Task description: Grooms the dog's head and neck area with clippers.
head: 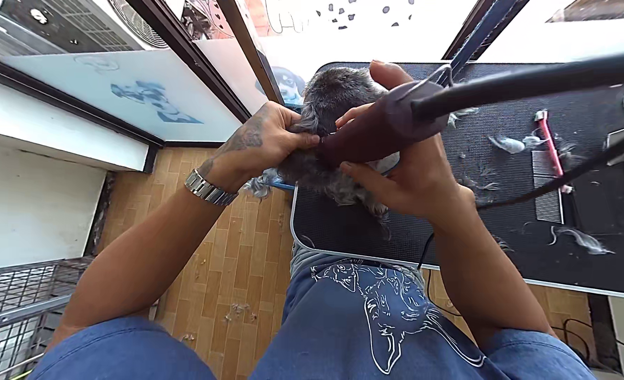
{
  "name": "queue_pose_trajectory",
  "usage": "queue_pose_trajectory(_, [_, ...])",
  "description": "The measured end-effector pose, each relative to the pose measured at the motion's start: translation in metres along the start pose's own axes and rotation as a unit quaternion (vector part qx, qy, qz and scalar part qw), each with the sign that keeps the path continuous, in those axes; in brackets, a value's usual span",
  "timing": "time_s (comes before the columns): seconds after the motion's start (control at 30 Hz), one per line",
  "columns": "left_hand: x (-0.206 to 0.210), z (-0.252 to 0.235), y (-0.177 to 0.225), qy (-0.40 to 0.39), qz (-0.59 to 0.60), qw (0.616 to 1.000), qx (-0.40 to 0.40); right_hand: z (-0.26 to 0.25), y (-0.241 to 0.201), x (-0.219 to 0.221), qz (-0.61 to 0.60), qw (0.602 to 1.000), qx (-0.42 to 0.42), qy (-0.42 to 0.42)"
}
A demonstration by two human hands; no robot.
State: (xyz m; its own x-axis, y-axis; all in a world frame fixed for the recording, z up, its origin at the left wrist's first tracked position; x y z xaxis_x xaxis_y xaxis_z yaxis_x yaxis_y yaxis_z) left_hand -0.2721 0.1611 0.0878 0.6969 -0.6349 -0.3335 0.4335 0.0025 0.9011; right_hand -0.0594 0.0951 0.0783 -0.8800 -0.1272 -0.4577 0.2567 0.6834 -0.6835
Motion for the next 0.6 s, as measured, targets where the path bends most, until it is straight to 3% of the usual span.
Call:
queue_pose_trajectory(0.23, [-0.001, 0.001, -0.001, -0.003, 0.026, 1.0, -0.016, -0.003, -0.004, -0.013, -0.038, 0.996, -0.049, 0.06])
queue_pose_trajectory(0.47, [0.005, -0.001, -0.005, 0.001, 0.047, 0.999, -0.018, 0.0, -0.003, -0.004, 0.049, 0.998, 0.02, -0.024])
queue_pose_trajectory(0.6, [0.007, 0.001, -0.006, -0.008, 0.05, 0.999, -0.021, 0.0, -0.001, -0.019, -0.032, 0.999, 0.032, -0.023])
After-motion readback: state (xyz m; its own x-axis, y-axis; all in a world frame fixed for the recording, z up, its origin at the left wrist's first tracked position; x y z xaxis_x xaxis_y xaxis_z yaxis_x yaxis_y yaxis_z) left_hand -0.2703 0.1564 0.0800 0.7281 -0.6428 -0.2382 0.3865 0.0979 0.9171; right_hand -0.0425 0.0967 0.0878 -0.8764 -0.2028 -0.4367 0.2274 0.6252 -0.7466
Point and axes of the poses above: each hand's wrist, its own z-axis away from the middle knuckle, its own x-axis out of the palm, y = z × x, the point moved 2 cm from there along -z, towards the middle knuckle, and after that the axes turned 6 degrees about -y, right-handed, at the moved point
